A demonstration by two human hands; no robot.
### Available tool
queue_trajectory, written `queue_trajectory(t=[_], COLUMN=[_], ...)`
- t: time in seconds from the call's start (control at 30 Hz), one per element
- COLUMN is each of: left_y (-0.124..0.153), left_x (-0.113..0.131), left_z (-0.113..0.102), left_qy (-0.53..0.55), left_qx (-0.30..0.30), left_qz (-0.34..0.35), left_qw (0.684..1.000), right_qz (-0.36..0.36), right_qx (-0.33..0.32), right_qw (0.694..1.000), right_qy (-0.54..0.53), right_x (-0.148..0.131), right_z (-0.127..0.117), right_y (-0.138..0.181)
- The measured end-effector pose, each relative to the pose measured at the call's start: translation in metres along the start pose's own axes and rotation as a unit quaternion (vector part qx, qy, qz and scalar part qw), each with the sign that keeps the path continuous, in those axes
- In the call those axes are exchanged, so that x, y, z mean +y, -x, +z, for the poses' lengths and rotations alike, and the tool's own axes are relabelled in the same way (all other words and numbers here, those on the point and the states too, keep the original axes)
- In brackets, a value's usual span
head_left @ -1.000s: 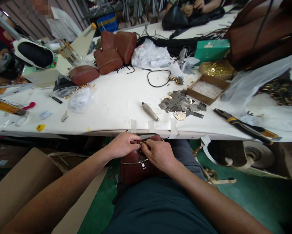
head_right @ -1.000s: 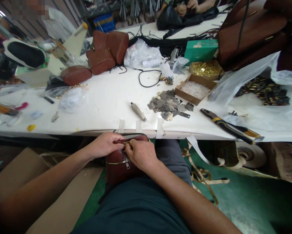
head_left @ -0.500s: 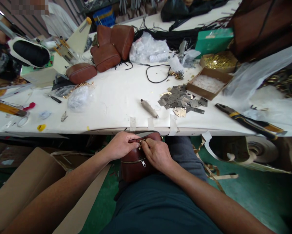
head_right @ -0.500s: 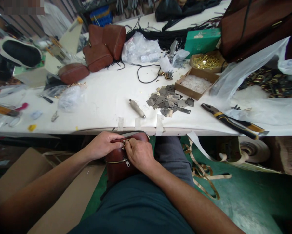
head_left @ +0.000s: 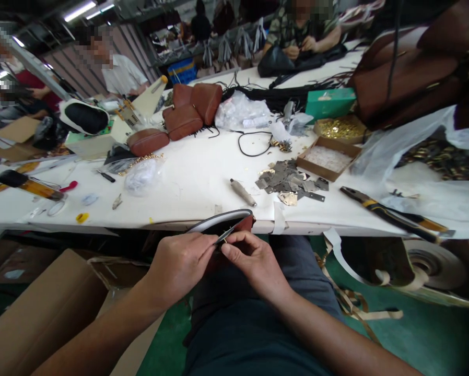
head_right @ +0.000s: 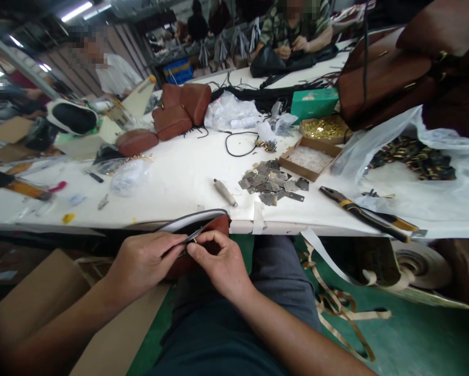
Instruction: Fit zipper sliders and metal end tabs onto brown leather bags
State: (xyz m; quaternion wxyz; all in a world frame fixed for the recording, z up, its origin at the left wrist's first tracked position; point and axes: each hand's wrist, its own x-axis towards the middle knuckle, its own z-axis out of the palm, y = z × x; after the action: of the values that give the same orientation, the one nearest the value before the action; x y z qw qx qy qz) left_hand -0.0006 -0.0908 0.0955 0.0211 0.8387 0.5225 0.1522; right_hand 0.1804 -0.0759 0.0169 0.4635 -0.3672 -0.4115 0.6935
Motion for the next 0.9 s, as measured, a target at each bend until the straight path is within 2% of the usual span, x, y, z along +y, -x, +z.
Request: queue_trajectory(t=[0.07,0.17,0.3,0.37,0.47,0.57,0.7,0.8,0.9], left_y=[0.008,0.015,0.020,0.021,0.019,0.011,-0.011,-0.026,-0.029], left_x=[0.011,0.030,0.049,0.054,0.059,0.059,0.050,0.041,0.042], left_z=[-0.011,-0.026,-0.036,-0.035,-0.033,-0.039,-0.050,-0.042,-0.035], left_qy=[-0.097,-0.184,-0.247,-0.258,-0.238,-0.159,-0.102,-0.131,-0.170], left_qx=[0.047,0.077,0.087,0.069,0.002,-0.082,-0.164,-0.175,-0.149], left_qz=[0.046,0.078,0.098,0.111,0.143,0.203,0.299,0.363,0.421], left_qw=[0.993,0.977,0.960,0.957,0.961,0.963,0.935,0.906,0.879], right_qz=[0.021,0.032,0.059,0.068,0.068,0.053,0.050,0.052,0.046], right_qx=[-0.007,0.004,0.015,0.022,0.031,0.042,0.072,0.099,0.093], right_qw=[0.997,0.989,0.977,0.973,0.974,0.982,0.991,0.992,0.993], right_qy=[-0.071,-0.141,-0.204,-0.220,-0.215,-0.178,-0.099,-0.061,-0.060], right_x=[-0.003,-0.009,-0.018,-0.018,-0.011,0.002,0.018,0.024,0.016], right_z=[0.011,0.027,0.041,0.042,0.032,0.009,-0.028,-0.041,-0.037], right_y=[0.004,0.011,0.024,0.028,0.029,0.027,0.030,0.034,0.035])
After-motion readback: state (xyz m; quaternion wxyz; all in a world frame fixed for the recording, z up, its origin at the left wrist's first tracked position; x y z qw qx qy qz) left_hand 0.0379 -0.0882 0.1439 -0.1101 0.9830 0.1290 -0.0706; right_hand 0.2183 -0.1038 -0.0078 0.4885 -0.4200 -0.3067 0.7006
